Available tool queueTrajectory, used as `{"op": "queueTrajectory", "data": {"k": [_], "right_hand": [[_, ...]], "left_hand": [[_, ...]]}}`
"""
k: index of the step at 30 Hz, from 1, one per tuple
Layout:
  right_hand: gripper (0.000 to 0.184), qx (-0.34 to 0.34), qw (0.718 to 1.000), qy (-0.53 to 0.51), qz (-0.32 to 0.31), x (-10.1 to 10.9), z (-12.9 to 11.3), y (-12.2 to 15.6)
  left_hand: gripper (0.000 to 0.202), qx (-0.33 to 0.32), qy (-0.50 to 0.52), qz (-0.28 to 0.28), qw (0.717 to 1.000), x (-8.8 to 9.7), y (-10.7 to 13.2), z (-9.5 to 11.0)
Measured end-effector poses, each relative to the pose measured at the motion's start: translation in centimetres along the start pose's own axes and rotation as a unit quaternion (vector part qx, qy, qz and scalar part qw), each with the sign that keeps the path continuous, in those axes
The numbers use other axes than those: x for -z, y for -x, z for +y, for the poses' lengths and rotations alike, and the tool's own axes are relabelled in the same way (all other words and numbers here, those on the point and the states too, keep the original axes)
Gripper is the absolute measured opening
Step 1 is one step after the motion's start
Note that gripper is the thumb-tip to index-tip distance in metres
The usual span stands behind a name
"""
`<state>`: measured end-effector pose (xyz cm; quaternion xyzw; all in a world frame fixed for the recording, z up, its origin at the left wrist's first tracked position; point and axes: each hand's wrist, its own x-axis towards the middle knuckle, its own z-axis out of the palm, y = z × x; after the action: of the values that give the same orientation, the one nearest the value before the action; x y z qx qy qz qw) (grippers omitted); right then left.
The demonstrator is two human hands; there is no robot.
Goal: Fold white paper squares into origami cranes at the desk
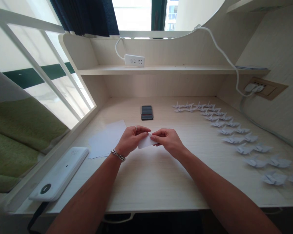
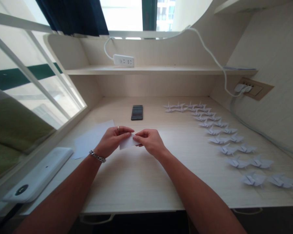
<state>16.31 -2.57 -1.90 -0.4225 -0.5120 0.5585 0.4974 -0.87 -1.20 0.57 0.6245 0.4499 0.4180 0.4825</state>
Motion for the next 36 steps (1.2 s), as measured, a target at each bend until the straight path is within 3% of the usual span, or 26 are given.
{"op": "queueTrajectory", "data": {"k": [8,18,36], "right_hand": [[0.037,0.0,1.0,0.009,0.0,-0.3,-0.1,0.2],[0.033,-0.099,0.991,-0.044,-0.074,1.0,-0.5,0.1],[0.034,-0.043,0.997,0.036,-0.055,0.6,0.0,0.1]], "left_hand": [[0.035,0.008,-0.003,-0.025,1.0,0.1,0.1,0.0],[0.032,-0.017,-0.046,0.02,0.999,0.5,-0.1,-0.3],[0.035,-0.004,-0.089,-0.022,0.996,0.4,0.0,-0.3]]}}
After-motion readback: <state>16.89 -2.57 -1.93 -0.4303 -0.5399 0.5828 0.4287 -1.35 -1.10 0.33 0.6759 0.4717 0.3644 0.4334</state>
